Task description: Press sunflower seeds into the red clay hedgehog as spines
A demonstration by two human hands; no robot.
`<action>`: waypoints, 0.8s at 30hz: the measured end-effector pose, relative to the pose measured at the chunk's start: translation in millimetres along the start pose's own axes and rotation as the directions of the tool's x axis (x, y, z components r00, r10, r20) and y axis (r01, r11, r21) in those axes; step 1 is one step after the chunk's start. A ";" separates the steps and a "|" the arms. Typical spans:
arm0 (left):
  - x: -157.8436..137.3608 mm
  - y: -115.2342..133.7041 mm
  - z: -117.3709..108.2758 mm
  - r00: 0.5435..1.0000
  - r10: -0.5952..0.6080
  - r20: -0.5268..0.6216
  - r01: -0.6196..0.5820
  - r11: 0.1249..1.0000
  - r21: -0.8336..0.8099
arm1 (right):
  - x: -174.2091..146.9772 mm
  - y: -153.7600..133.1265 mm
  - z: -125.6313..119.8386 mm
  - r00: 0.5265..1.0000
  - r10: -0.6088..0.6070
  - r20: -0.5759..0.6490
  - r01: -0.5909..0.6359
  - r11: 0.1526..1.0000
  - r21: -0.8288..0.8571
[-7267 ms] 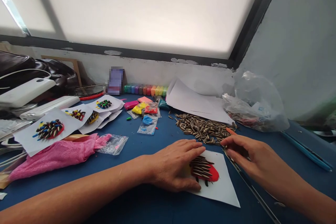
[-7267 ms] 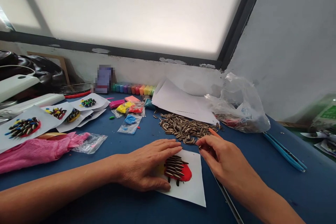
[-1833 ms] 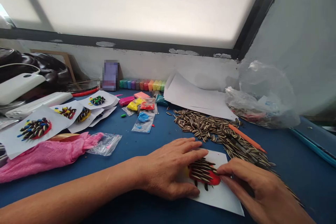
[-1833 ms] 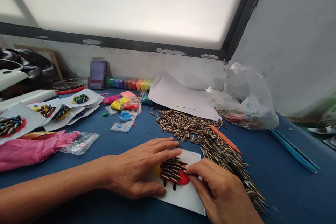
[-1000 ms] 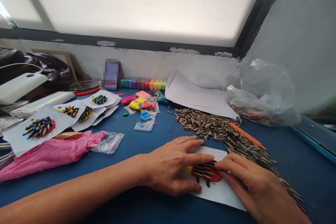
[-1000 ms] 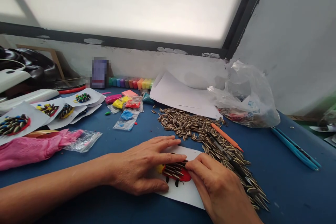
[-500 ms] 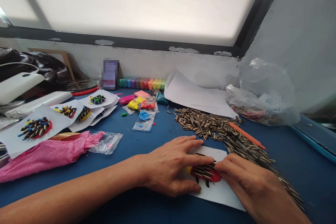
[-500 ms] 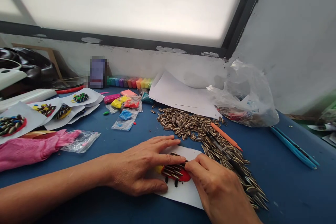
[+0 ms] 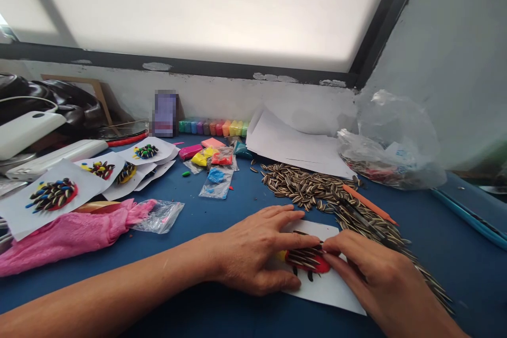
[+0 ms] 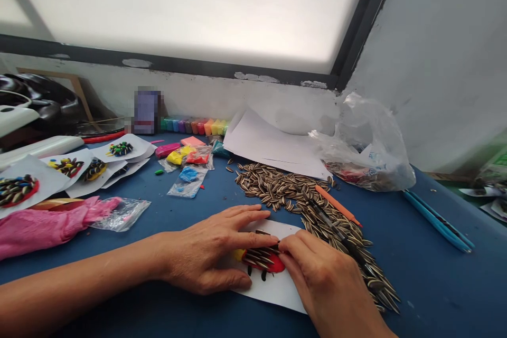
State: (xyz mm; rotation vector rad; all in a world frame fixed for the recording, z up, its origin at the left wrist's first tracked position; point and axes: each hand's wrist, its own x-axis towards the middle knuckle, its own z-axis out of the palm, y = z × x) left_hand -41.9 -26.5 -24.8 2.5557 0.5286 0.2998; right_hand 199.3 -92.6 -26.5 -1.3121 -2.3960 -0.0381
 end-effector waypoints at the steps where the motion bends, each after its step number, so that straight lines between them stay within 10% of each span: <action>1: 0.0 0.0 0.1 1.000 -0.001 0.001 0.001 1.000 0.004 | 0.2 0.1 -0.6 1.000 0.006 -0.002 -0.006 1.000 -0.003; 24: -0.9 0.2 1.8 0.999 -0.036 -0.015 0.035 0.998 -0.050 | 4.4 38.1 -22.1 0.965 0.182 -0.188 -0.225 0.943 -0.243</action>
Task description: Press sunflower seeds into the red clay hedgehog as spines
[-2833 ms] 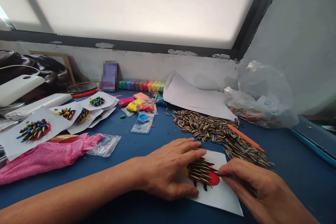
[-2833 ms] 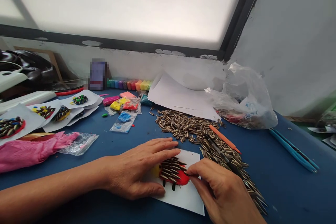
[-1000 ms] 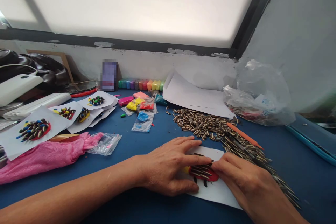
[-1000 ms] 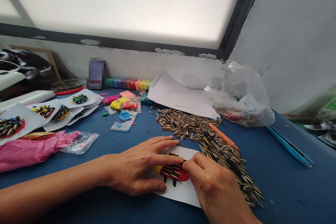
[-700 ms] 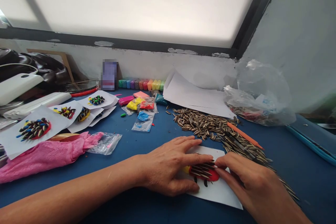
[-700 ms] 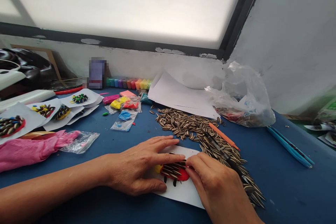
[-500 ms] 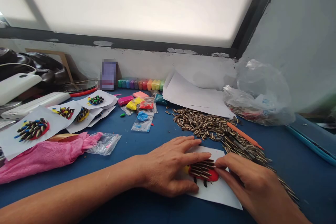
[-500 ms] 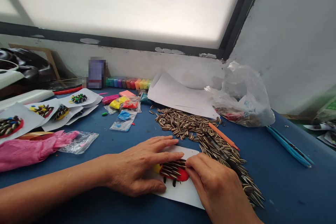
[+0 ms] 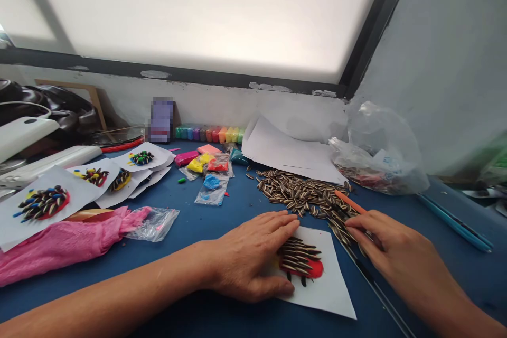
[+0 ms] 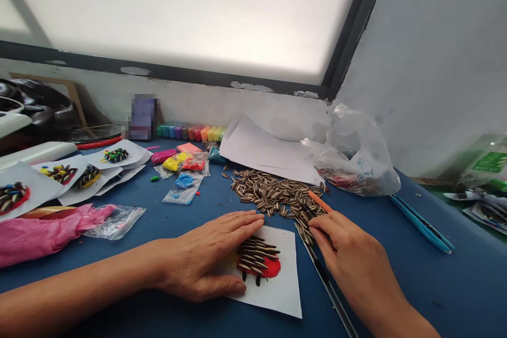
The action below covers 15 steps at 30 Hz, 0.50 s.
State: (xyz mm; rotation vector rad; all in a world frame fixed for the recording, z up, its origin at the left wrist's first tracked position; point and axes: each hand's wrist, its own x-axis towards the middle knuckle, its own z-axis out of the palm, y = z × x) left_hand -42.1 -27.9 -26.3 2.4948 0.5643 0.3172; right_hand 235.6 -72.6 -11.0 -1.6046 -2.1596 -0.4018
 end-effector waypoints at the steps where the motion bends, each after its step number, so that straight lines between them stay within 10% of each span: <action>1: -0.2 -0.2 0.3 1.000 0.002 -0.001 -0.002 1.000 0.001 | 1.1 1.0 0.9 1.000 0.001 0.015 -0.001 1.000 0.000; 15: 1.5 0.3 -1.5 0.999 0.045 -0.013 -0.045 0.999 0.004 | 51.5 -24.4 17.0 0.934 -0.052 0.353 0.106 0.985 -0.136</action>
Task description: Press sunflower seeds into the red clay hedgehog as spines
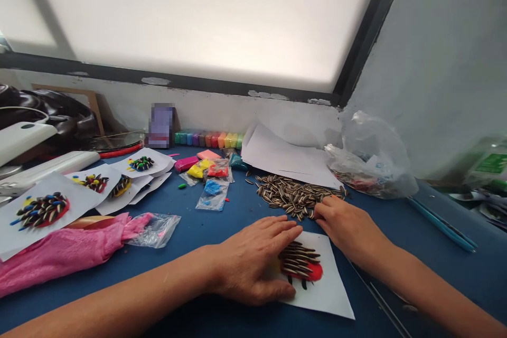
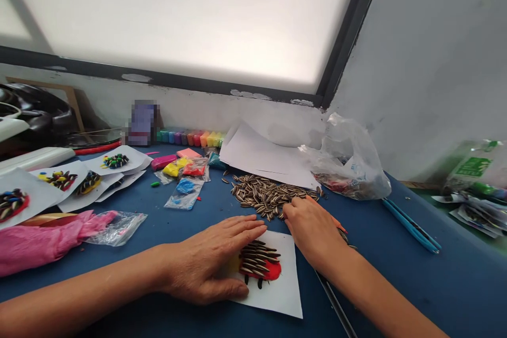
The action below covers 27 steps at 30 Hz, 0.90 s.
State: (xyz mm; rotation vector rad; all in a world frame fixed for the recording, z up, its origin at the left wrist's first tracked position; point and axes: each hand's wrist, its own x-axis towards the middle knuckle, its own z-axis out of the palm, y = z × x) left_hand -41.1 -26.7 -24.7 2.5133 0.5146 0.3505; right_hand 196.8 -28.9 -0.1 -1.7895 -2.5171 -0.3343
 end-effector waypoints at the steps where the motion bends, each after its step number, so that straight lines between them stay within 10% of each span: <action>1: 0.1 0.0 0.0 1.000 0.008 -0.003 -0.008 1.000 0.000 | 3.6 -0.6 -0.4 1.000 -0.012 0.018 0.012 1.000 -0.007; 15: 0.0 -3.0 0.3 1.000 0.015 0.002 -0.015 0.999 0.029 | -24.0 11.3 -25.3 0.996 0.079 0.051 -0.091 0.953 0.289; 22: -0.8 0.5 -0.1 1.000 -0.005 0.018 0.005 1.000 0.028 | -61.0 0.5 -14.8 0.975 0.132 0.177 -0.219 0.491 0.843; 27: -0.3 -0.5 1.0 0.999 -0.025 0.027 0.024 0.999 0.035 | -61.0 -10.2 -12.0 0.976 0.125 0.176 -0.216 0.533 0.818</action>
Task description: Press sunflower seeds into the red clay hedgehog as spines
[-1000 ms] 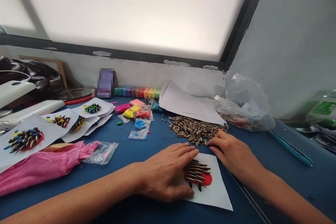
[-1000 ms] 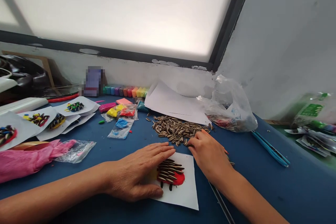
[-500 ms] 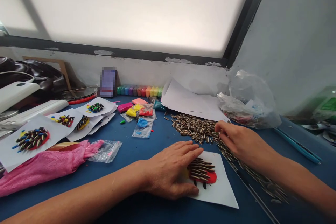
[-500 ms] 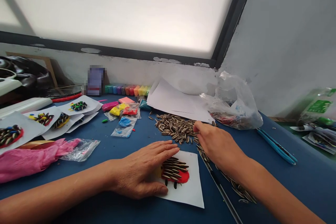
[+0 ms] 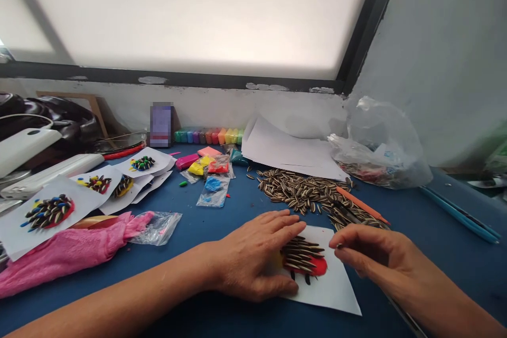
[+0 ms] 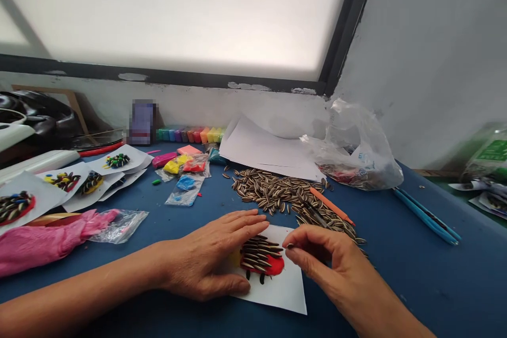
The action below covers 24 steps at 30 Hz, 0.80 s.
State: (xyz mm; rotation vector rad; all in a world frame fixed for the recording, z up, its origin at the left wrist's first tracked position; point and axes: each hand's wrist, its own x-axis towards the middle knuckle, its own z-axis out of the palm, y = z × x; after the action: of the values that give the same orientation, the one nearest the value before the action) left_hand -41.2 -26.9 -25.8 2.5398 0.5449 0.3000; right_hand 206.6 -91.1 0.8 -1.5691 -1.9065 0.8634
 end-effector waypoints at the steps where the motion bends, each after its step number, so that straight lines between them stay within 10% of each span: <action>1: 0.1 -0.4 0.2 1.000 0.005 -0.003 -0.005 1.000 0.002 | -0.5 -1.3 0.6 1.000 -0.024 -0.003 0.024 0.998 -0.050; 12: 0.7 0.8 -0.4 1.000 -0.002 -0.002 0.002 1.000 0.010 | -9.6 0.2 5.6 0.950 -0.313 -0.020 0.296 0.915 -0.273; 24: -0.7 0.4 0.9 0.996 0.076 -0.044 -0.074 0.997 0.036 | -10.2 5.7 17.2 0.934 -0.356 -0.025 0.319 0.863 -0.392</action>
State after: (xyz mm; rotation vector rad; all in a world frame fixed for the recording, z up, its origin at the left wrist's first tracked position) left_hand -41.4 -27.9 -26.4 2.5965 0.4758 0.3788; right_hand 199.6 -102.9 -14.8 -1.3806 -2.2844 0.2670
